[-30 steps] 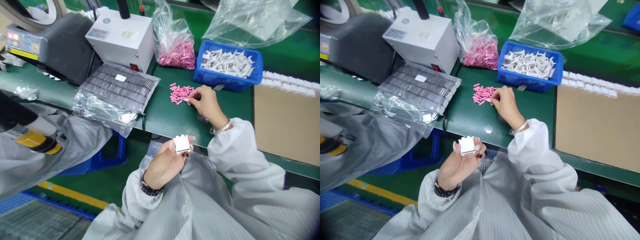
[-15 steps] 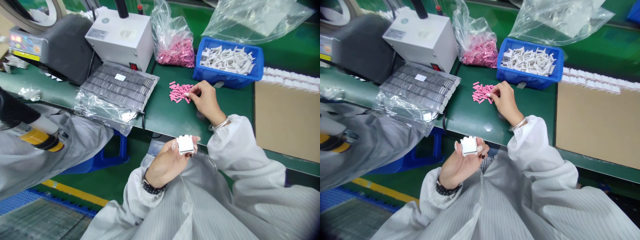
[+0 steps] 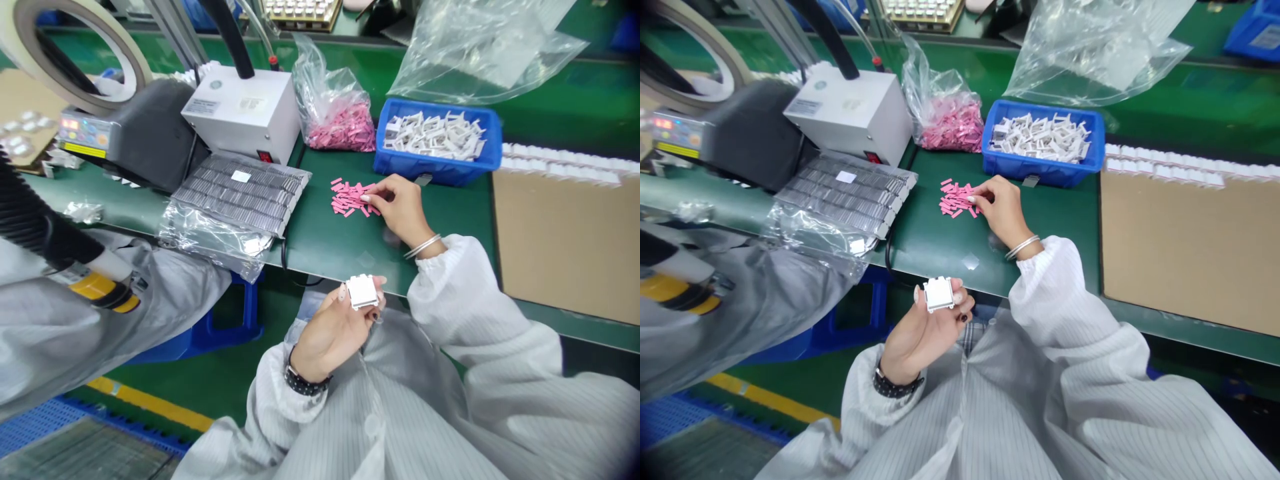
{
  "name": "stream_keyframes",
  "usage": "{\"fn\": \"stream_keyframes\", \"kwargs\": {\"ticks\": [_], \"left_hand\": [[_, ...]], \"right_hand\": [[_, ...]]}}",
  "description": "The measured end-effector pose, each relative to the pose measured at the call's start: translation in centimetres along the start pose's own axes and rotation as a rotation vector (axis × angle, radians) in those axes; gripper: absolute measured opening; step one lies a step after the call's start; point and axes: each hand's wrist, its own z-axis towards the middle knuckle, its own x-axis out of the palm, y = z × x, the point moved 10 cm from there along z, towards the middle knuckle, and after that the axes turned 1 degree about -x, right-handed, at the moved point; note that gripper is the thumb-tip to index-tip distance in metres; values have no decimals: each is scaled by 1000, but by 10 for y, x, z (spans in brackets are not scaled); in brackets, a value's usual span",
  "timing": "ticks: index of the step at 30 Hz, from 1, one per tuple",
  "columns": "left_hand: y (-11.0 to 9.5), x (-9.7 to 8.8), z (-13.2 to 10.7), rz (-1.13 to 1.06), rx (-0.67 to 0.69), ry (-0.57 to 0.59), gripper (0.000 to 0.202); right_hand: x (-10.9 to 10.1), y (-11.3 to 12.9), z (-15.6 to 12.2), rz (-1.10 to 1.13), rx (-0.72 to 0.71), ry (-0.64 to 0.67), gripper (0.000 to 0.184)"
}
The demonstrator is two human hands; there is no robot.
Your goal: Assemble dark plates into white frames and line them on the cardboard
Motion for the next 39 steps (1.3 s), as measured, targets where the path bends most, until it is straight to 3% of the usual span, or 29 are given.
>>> {"fn": "stream_keyframes", "kwargs": {"ticks": [6, 13, 18, 28, 34, 39], "left_hand": [[-4, -4, 1, 2, 20, -40, 41], [-1, -5, 1, -1, 22, -40, 41], [2, -6, 1, 0, 18, -22, 41], [2, -9, 1, -7, 19, -41, 43], [-2, -11, 0, -19, 41, -44, 43], [-11, -9, -3, -15, 81, -38, 41]], "right_hand": [[0, 3, -3, 82, -28, 25, 8], [24, 0, 0, -94, -99, 131, 11], [28, -3, 1, -103, -99, 145, 7], [20, -14, 1, -93, -33, 75, 10], [4, -6, 3, -19, 6, 12, 15], [-7, 9, -5, 182, 108, 72, 19]]}}
